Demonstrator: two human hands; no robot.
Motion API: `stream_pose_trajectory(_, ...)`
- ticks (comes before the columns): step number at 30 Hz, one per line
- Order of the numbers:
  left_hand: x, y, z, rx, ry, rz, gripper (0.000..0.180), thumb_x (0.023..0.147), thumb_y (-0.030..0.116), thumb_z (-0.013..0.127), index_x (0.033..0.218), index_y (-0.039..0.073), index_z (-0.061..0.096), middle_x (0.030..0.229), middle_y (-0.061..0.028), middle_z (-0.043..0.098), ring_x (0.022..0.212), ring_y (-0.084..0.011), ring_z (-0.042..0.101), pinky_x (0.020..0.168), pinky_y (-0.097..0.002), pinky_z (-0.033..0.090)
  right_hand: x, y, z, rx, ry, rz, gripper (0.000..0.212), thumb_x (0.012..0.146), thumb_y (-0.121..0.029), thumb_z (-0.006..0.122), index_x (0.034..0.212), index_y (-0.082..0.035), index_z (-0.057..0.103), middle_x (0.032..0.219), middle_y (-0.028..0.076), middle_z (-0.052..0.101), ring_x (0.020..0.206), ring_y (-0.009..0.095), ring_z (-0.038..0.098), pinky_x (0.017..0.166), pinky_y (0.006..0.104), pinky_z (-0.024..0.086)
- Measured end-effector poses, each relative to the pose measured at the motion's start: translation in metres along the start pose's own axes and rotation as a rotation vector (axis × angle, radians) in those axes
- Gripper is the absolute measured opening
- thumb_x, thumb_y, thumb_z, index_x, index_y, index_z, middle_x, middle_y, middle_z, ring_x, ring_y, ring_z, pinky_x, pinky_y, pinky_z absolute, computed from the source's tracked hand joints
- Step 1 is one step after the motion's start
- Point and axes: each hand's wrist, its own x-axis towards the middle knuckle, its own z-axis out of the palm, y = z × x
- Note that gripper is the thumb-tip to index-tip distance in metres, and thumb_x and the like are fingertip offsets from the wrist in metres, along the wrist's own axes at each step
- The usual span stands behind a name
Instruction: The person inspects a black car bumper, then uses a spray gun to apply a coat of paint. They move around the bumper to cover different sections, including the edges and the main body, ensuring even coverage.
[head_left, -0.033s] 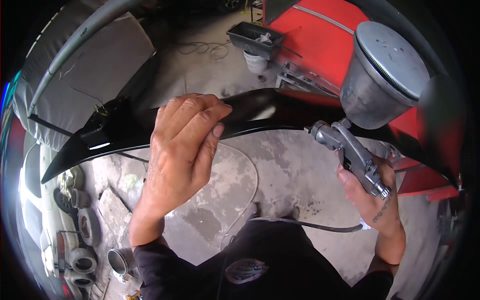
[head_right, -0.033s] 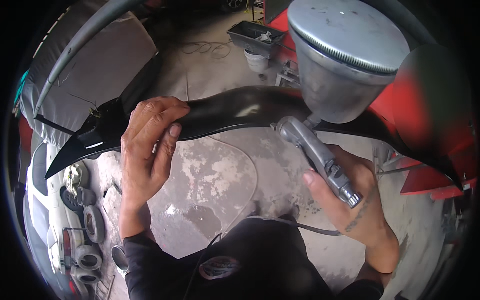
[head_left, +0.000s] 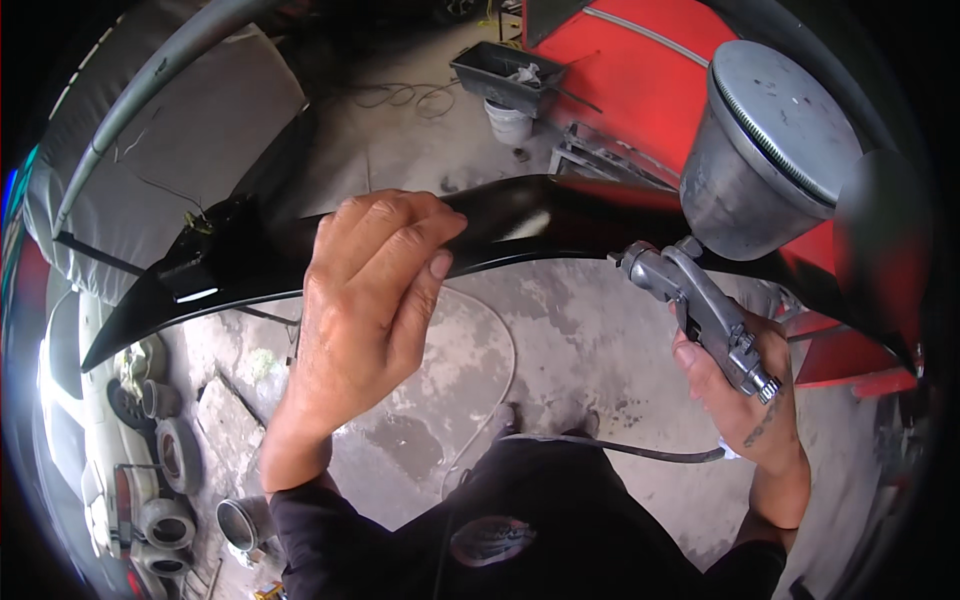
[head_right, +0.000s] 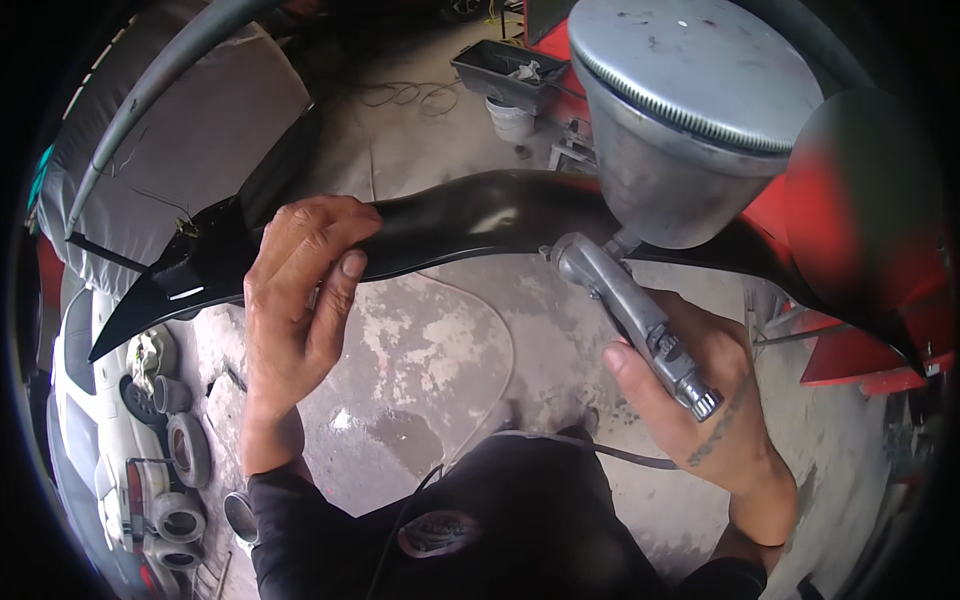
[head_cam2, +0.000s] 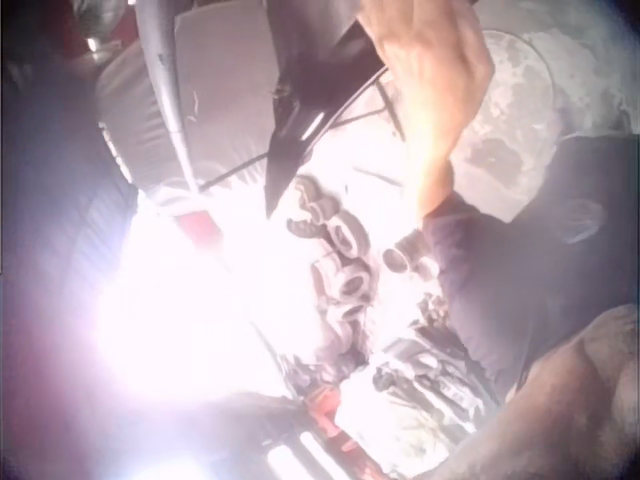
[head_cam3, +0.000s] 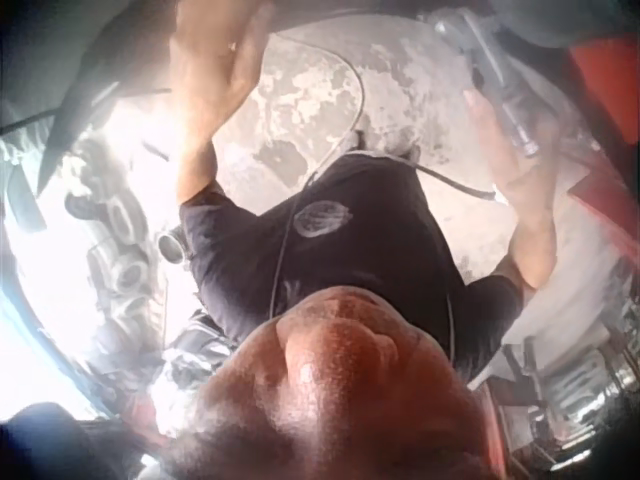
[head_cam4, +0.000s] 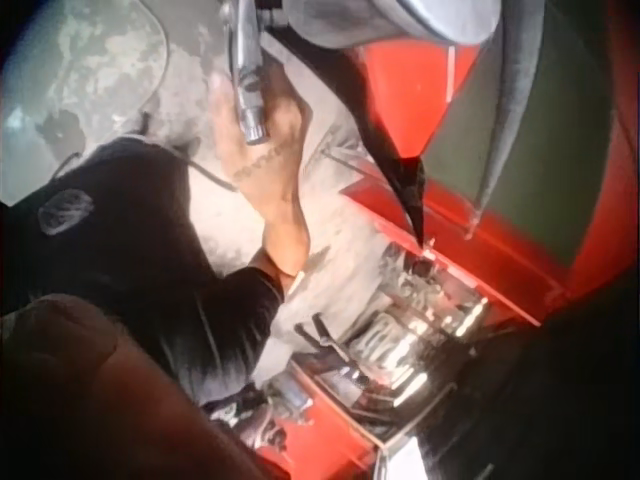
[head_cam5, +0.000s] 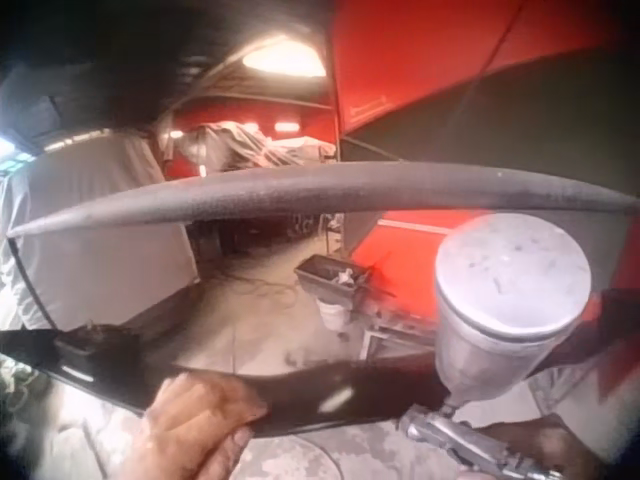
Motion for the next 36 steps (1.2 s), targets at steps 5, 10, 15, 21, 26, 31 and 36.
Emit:
stream_pose_trajectory(5, -0.012, -0.004, 0.012, -0.1, -0.072, -0.042, 0.033, 0.079, -0.009, 0.065, 0.11, 0.0, 0.072, 0.11, -0.0135, 0.069, 0.102, -0.0334, 0.064, 0.089, -0.0426, 0.048, -0.001, 0.001, 0.003, -0.033, -0.006, -0.011, 0.025, 0.093, -0.012, 0.072, 0.111, 0.006, 0.07, 0.074, 0.01, 0.066, 0.062, 0.021, 0.063, 0.062, 0.0349, 0.052)
stream_pose_trajectory(10, 0.001, 0.002, 0.021, -0.078, -0.077, -0.136, 0.033, 0.083, -0.008, 0.064, 0.114, 0.0, 0.072, 0.118, -0.0148, 0.068, 0.107, -0.0355, 0.063, 0.094, -0.0433, 0.048, -0.004, 0.016, -0.002, -0.013, 0.011, -0.087, 0.026, 0.092, -0.011, 0.073, 0.111, 0.006, 0.07, 0.077, 0.011, 0.067, 0.063, 0.022, 0.065, 0.063, 0.0354, 0.053)
stream_pose_trajectory(15, 0.023, 0.006, 0.037, 0.045, -0.128, -0.132, 0.021, 0.101, 0.008, 0.062, 0.118, -0.001, 0.072, 0.13, -0.0154, 0.066, 0.118, -0.0345, 0.064, 0.102, -0.0421, 0.049, -0.003, 0.028, -0.017, 0.007, -0.024, -0.117, 0.026, 0.091, -0.01, 0.074, 0.11, 0.006, 0.069, 0.079, 0.013, 0.068, 0.063, 0.024, 0.066, 0.062, 0.0359, 0.053)
stream_pose_trajectory(21, 0.03, 0.0, 0.048, 0.076, -0.109, -0.149, 0.021, 0.1, 0.009, 0.064, 0.117, 0.0, 0.071, 0.127, -0.0164, 0.066, 0.117, -0.0361, 0.061, 0.101, -0.0444, 0.045, -0.001, 0.041, -0.024, 0.04, -0.036, -0.158, 0.024, 0.089, -0.008, 0.074, 0.108, 0.007, 0.069, 0.082, 0.015, 0.069, 0.064, 0.026, 0.068, 0.062, 0.0373, 0.054)
stream_pose_trajectory(26, 0.055, -0.01, 0.053, 0.062, -0.225, -0.13, 0.021, 0.1, 0.018, 0.066, 0.11, 0.0, 0.071, 0.117, -0.0172, 0.07, 0.108, -0.0354, 0.066, 0.095, -0.0452, 0.049, -0.003, 0.045, -0.028, 0.034, -0.049, -0.184, 0.024, 0.089, -0.006, 0.074, 0.109, 0.006, 0.07, 0.082, 0.014, 0.07, 0.064, 0.025, 0.068, 0.062, 0.0367, 0.054)
stream_pose_trajectory(31, 0.119, -0.033, 0.074, 0.008, -0.635, -0.489, 0.047, 0.096, 0.044, 0.076, 0.115, 0.001, 0.072, 0.122, -0.0206, 0.07, 0.115, -0.034, 0.067, 0.095, -0.046, 0.052, -0.003, 0.042, -0.028, 0.091, -0.052, -0.164, 0.023, 0.091, -0.007, 0.074, 0.109, 0.006, 0.07, 0.08, 0.012, 0.07, 0.064, 0.021, 0.067, 0.062, 0.0344, 0.054)
stream_pose_trajectory(36, 0.128, -0.089, 0.12, -0.065, -0.71, -0.427, 0.083, 0.088, 0.066, 0.076, 0.144, 0.007, 0.059, 0.139, -0.0209, 0.065, 0.13, -0.0378, 0.062, 0.108, -0.045, 0.049, 0.0, 0.04, -0.027, 0.116, -0.069, -0.147, 0.02, 0.091, -0.007, 0.073, 0.107, 0.006, 0.07, 0.08, 0.012, 0.07, 0.064, 0.021, 0.068, 0.062, 0.0345, 0.054)
